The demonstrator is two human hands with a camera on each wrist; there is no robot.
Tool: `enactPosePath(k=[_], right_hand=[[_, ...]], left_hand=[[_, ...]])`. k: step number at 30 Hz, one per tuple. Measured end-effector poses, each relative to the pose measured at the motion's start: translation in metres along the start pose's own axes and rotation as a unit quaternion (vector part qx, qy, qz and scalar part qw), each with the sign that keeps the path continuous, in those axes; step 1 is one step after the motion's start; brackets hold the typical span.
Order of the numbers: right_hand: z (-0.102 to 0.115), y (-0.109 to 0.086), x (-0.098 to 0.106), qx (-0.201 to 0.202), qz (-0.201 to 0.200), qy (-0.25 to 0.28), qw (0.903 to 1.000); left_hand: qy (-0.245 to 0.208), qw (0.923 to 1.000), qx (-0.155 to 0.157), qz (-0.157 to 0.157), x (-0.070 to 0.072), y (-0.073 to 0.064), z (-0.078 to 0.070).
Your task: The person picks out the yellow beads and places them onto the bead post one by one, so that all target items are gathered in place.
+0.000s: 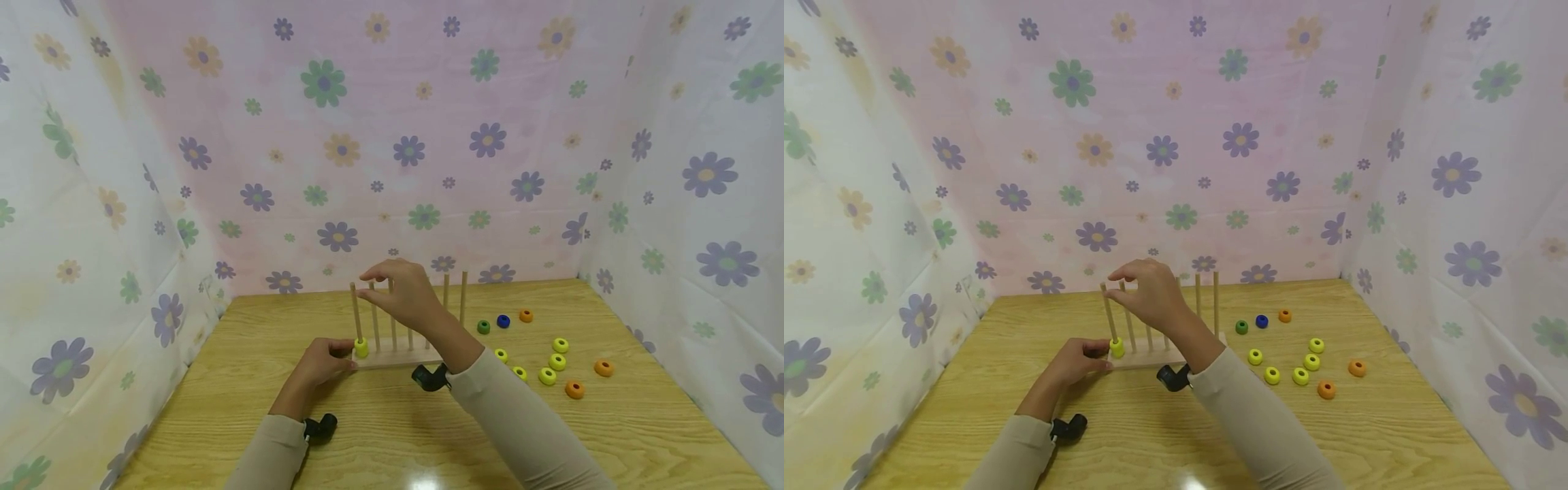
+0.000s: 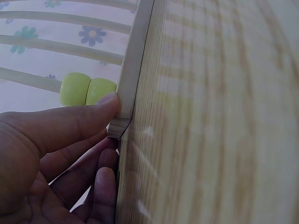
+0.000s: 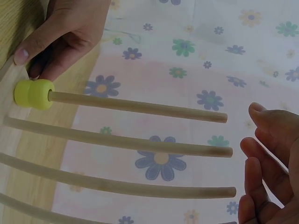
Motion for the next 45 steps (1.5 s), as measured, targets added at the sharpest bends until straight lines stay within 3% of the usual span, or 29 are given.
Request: enactPosePath(k=[8, 30, 45], right_hand=[[-0.004, -0.009, 0.006, 0.031, -0.025, 0.001, 0.9992], [-0.023, -0.049, 0.031, 0.018, -0.025, -0.027, 0.9992], [-0.052, -0.089, 0.050, -0.037, -0.005, -0.019, 0.9991]], left_hand=[[0.004, 1.0000, 0.000, -0.005, 0.000, 0.001, 0.001], [0.008, 0.9999, -0.008, -0.004, 0.000, 0.005, 0.007], [0.012, 0.9999, -0.008, -0.002, 0.000, 0.005, 0.007]])
Point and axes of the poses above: each hand's wrist, its own y-axis towards the middle knuckle, its own x-axis out of the back of the hand, z = x × y, the point moved 1 cm from there along y, towards the middle knuckle, and after that the axes turned 4 degrees about z, right-handed, at the moved point
